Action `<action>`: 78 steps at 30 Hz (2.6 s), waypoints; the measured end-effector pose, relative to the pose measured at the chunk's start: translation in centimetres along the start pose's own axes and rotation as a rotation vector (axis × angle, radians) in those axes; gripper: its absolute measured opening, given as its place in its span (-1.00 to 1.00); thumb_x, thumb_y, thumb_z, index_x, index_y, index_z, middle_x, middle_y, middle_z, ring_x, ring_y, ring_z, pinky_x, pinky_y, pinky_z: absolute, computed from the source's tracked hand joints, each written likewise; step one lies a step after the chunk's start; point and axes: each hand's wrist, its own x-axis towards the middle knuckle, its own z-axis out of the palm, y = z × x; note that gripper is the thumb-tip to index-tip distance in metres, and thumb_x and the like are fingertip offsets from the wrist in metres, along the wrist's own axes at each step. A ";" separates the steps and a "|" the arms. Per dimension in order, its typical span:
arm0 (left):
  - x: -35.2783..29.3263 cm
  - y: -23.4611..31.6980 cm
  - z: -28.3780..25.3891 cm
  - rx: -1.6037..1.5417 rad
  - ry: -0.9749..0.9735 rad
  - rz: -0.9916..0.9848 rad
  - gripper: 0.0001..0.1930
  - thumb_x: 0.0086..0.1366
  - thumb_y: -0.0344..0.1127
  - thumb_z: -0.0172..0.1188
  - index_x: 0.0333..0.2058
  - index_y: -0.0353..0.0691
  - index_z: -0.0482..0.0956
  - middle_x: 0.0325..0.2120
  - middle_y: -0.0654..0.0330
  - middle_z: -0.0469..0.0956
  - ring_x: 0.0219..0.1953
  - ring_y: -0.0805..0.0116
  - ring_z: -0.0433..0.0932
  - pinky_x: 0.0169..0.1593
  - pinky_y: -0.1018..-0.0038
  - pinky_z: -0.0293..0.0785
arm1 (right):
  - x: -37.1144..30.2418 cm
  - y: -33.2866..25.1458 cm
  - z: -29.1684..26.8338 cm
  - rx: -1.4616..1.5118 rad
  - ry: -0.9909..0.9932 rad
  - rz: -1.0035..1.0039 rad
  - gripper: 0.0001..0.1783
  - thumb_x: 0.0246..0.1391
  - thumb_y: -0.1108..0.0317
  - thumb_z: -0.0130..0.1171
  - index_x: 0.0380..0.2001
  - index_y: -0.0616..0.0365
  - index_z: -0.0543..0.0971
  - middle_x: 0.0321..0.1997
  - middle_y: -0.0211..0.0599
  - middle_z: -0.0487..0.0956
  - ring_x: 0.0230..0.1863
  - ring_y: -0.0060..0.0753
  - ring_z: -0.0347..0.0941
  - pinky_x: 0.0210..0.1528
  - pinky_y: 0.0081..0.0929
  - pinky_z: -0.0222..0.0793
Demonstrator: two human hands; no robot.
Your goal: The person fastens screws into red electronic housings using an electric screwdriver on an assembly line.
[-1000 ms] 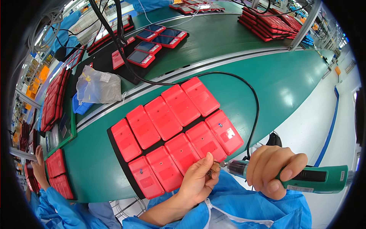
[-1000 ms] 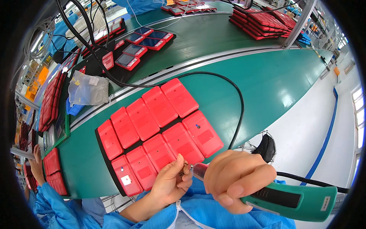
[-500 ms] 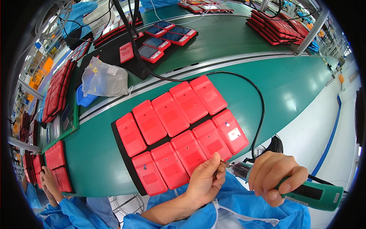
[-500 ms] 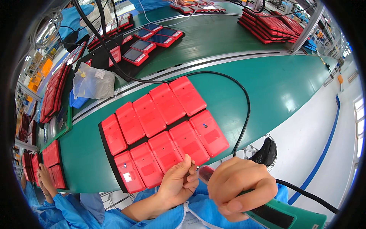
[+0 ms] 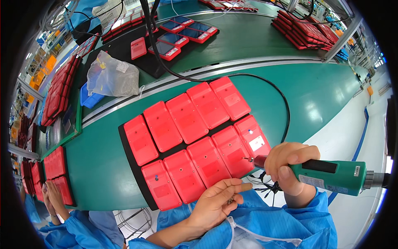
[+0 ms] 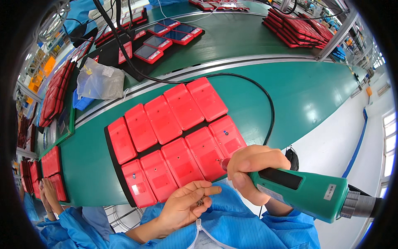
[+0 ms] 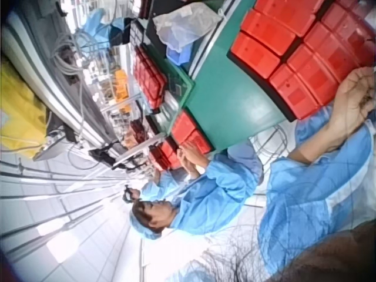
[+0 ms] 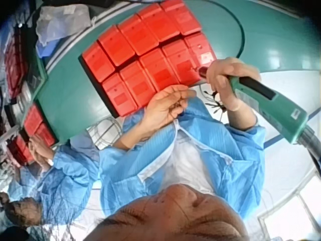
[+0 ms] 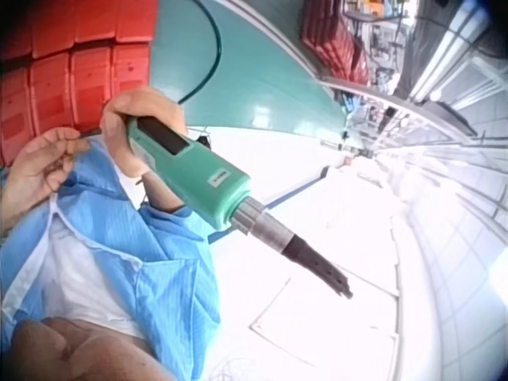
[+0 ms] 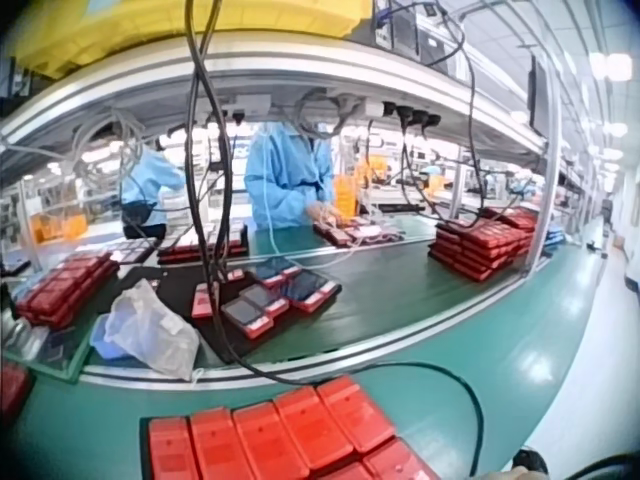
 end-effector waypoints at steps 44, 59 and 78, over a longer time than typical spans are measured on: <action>-1.8 0.2 0.5 0.101 0.245 0.145 -0.79 0.20 -0.30 0.01 -0.29 -0.35 0.43 -0.52 0.22 0.43 -0.54 0.55 0.33 -0.55 0.73 0.20 | -0.2 -3.4 2.7 0.074 0.275 0.155 -0.69 -0.13 0.61 0.00 -0.30 0.10 0.21 -0.66 -0.29 0.32 -0.72 -0.46 0.30 -0.69 -0.47 0.26; -1.3 -0.4 -0.4 0.078 0.120 0.176 -0.72 0.24 -0.21 -0.06 -0.33 -0.35 0.43 -0.61 0.26 0.34 -0.61 0.59 0.18 -0.56 0.70 0.10 | 0.6 -4.2 4.7 0.289 0.143 -0.074 -0.77 -0.06 0.55 0.02 -0.38 0.08 0.21 -0.76 -0.42 0.35 -0.86 -0.63 0.29 -0.82 -0.70 0.26; -2.3 0.4 0.4 0.054 0.236 0.161 -0.72 0.25 -0.22 -0.10 -0.23 -0.31 0.42 -0.62 0.27 0.36 -0.67 0.58 0.20 -0.60 0.73 0.13 | 0.6 -4.4 6.3 0.292 0.156 -0.099 -0.78 -0.07 0.53 0.06 -0.39 0.07 0.25 -0.74 -0.40 0.39 -0.85 -0.60 0.32 -0.84 -0.71 0.23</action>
